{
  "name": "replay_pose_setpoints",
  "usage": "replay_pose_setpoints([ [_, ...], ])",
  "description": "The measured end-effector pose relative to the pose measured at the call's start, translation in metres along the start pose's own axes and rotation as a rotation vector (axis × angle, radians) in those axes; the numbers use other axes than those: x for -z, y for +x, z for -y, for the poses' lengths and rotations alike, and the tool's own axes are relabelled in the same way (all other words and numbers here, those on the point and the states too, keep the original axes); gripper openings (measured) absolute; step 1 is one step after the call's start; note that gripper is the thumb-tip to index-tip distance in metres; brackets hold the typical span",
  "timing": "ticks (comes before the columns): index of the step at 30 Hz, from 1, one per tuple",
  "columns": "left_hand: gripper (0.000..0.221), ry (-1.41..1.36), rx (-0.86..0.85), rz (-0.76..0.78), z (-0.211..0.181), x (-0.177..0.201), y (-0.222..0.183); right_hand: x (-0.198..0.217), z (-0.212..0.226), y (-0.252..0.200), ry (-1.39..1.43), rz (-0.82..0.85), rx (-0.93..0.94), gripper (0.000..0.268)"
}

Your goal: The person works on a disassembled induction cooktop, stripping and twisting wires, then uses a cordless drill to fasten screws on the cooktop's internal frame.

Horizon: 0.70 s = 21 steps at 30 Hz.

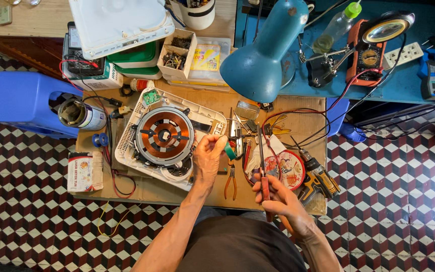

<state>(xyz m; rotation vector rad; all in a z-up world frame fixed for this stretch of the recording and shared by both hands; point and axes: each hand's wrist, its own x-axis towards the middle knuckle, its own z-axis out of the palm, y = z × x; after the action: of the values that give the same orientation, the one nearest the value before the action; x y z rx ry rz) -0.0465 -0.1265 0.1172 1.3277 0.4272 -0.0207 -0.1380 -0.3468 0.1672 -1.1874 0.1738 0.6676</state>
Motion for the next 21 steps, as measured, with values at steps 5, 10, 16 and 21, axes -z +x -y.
replay_pose_setpoints([
  [5,0.018,0.118,-0.039,-0.118,-0.003,0.001,0.005,-0.014,0.004,0.003,0.480,0.138,-0.036,0.081],
  [10,0.018,-0.005,-0.037,-0.148,-0.016,0.004,0.007,-0.025,-0.002,0.011,0.611,0.060,-0.026,0.071],
  [16,0.018,0.382,-0.172,-0.159,-0.018,-0.013,-0.013,-0.039,0.000,0.061,0.057,-0.418,0.279,0.048],
  [21,0.020,0.191,-0.031,-0.065,-0.012,-0.029,-0.031,-0.055,0.006,0.068,-0.184,-0.545,0.334,0.037],
])
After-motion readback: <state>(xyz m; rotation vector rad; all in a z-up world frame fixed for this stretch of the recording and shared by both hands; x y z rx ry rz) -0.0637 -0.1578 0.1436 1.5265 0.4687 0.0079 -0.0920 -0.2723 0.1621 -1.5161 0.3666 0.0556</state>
